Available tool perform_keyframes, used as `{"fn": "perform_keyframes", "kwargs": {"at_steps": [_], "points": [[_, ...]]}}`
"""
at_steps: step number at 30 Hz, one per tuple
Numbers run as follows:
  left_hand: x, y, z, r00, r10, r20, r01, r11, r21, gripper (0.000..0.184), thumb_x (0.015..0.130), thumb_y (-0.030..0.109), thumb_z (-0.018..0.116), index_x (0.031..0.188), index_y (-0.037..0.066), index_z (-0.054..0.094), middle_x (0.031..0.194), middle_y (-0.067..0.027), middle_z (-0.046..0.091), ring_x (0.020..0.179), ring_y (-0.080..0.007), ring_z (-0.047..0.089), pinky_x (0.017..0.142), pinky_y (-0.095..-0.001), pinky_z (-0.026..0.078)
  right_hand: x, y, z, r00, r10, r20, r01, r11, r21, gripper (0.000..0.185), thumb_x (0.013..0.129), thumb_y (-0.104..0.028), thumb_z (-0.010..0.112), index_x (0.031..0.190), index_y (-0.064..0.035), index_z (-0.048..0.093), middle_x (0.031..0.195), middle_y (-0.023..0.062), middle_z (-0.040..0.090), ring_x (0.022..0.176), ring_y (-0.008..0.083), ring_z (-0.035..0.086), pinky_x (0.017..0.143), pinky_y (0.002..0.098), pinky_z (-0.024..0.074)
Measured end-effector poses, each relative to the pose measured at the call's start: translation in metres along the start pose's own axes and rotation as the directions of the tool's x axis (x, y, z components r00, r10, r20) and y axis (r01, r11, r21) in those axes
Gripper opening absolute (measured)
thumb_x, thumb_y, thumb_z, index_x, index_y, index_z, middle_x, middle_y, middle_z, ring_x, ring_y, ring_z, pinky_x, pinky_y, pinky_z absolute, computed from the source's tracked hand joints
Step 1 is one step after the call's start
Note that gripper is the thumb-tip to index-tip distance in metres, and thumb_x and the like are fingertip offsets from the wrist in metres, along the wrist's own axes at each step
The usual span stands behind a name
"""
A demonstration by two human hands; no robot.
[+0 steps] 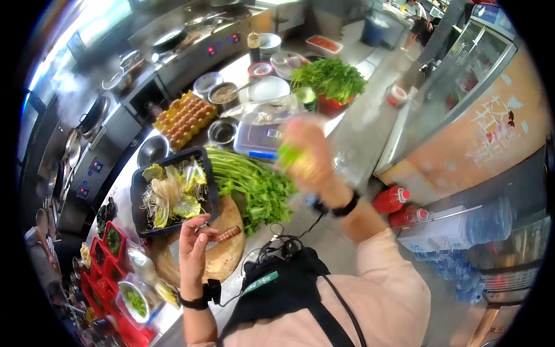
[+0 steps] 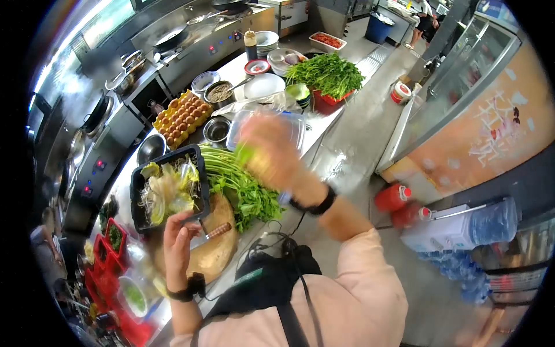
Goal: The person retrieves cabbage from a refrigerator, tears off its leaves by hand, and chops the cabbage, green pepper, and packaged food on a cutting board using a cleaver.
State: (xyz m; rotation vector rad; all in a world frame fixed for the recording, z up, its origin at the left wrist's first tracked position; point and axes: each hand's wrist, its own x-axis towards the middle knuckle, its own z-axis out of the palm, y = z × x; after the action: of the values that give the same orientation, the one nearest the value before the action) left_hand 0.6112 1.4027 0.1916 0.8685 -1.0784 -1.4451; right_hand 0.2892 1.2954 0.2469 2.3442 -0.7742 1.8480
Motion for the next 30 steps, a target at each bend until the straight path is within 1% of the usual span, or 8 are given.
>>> {"fn": "perform_keyframes", "kwargs": {"at_steps": [4, 7, 11, 15, 17, 19, 23, 30], "points": [[0.000, -0.019, -0.016, 0.987, -0.159, -0.033, 0.160, 0.986, 0.049, 0.021, 0.099, 0.012, 0.055, 0.118, 0.003, 0.051, 0.121, -0.0113, 0.058, 0.090, -0.0164, 0.063, 0.079, -0.0300, 0.051, 0.128, 0.126, -0.100, 0.961, -0.219, -0.171, 0.080, 0.808, -0.584, 0.049, 0.088, -0.023, 0.071, 0.125, 0.0029, 0.052, 0.121, 0.0242, 0.057, 0.110, 0.0378, 0.056, 0.098, 0.0417, 0.0439], [-0.008, -0.044, -0.045, 0.940, -0.272, -0.204, 0.296, 0.950, 0.096, 0.017, 0.099, 0.017, 0.058, 0.111, 0.005, 0.054, 0.105, -0.0067, 0.063, 0.080, -0.0133, 0.062, 0.072, -0.0279, 0.051, 0.124, 0.277, -0.166, 0.997, 0.060, -0.050, -0.069, 0.362, -0.930, 0.057, 0.084, -0.019, 0.074, 0.132, 0.0000, 0.050, 0.122, 0.0244, 0.056, 0.114, 0.0393, 0.054, 0.099, 0.0438, 0.0428], [-0.013, -0.034, -0.102, 0.906, -0.117, -0.407, 0.255, 0.918, 0.304, 0.023, 0.093, 0.025, 0.068, 0.089, 0.004, 0.058, 0.080, -0.0030, 0.061, 0.071, -0.0110, 0.060, 0.065, -0.0260, 0.050, 0.084, 0.214, -0.065, 0.890, 0.456, -0.020, -0.452, 0.875, -0.175, 0.061, 0.087, -0.016, 0.070, 0.141, -0.0023, 0.044, 0.126, 0.0200, 0.058, 0.108, 0.0266, 0.061, 0.092, 0.0370, 0.0498], [-0.015, -0.015, -0.185, 0.812, -0.001, -0.584, 0.399, 0.732, 0.553, 0.020, 0.088, 0.014, 0.068, 0.075, 0.001, 0.061, 0.067, -0.0031, 0.061, 0.058, -0.0103, 0.058, 0.052, -0.0259, 0.046, -0.022, 0.129, 0.074, 0.499, 0.675, 0.544, -0.764, 0.639, -0.092, 0.059, 0.088, -0.016, 0.069, 0.140, -0.0026, 0.044, 0.105, 0.0119, 0.063, 0.079, 0.0159, 0.061, 0.066, 0.0294, 0.0528], [-0.019, -0.012, -0.202, 0.799, 0.050, -0.599, 0.368, 0.747, 0.553, 0.046, 0.084, 0.007, 0.065, 0.128, -0.002, 0.053, 0.082, -0.0076, 0.061, 0.070, -0.0144, 0.063, 0.057, -0.0278, 0.051, -0.077, 0.107, 0.132, 0.264, 0.649, 0.713, -0.875, 0.473, -0.107, 0.065, 0.087, -0.017, 0.071, 0.143, -0.0020, 0.040, 0.104, 0.0130, 0.063, 0.067, 0.0150, 0.061, 0.057, 0.0295, 0.0528], [-0.017, -0.010, -0.259, 0.765, -0.098, -0.636, 0.527, 0.664, 0.531, 0.058, 0.086, 0.009, 0.065, 0.139, -0.001, 0.043, 0.094, -0.0087, 0.062, 0.075, -0.0160, 0.064, 0.061, -0.0283, 0.053, -0.122, 0.093, 0.182, 0.114, 0.640, 0.760, -0.886, 0.411, -0.213, 0.068, 0.088, -0.019, 0.070, 0.143, 0.0021, 0.038, 0.101, 0.0154, 0.065, 0.066, 0.0171, 0.063, 0.054, 0.0317, 0.0523], [0.018, 0.016, -0.353, 0.747, -0.299, -0.593, 0.640, 0.563, 0.523, 0.031, 0.091, 0.016, 0.063, 0.112, -0.006, 0.064, 0.086, -0.0074, 0.067, 0.070, -0.0151, 0.064, 0.055, -0.0289, 0.054, -0.170, 0.089, 0.248, 0.037, 0.690, 0.723, -0.786, 0.467, -0.406, 0.070, 0.087, -0.027, 0.071, 0.141, 0.0051, 0.040, 0.084, 0.0140, 0.065, 0.057, 0.0182, 0.061, 0.053, 0.0329, 0.0514], [0.099, -0.034, -0.466, 0.727, -0.271, -0.631, 0.683, 0.180, 0.708, 0.035, 0.080, 0.025, 0.067, 0.096, -0.007, 0.068, 0.078, -0.0152, 0.068, 0.064, -0.0263, 0.064, 0.058, -0.0404, 0.052, -0.190, 0.071, 0.305, -0.133, 0.759, 0.638, -0.945, 0.096, -0.312, 0.046, 0.088, -0.017, 0.070, 0.123, 0.0042, 0.049, 0.091, 0.0102, 0.064, 0.067, 0.0168, 0.062, 0.052, 0.0295, 0.0508]]}}
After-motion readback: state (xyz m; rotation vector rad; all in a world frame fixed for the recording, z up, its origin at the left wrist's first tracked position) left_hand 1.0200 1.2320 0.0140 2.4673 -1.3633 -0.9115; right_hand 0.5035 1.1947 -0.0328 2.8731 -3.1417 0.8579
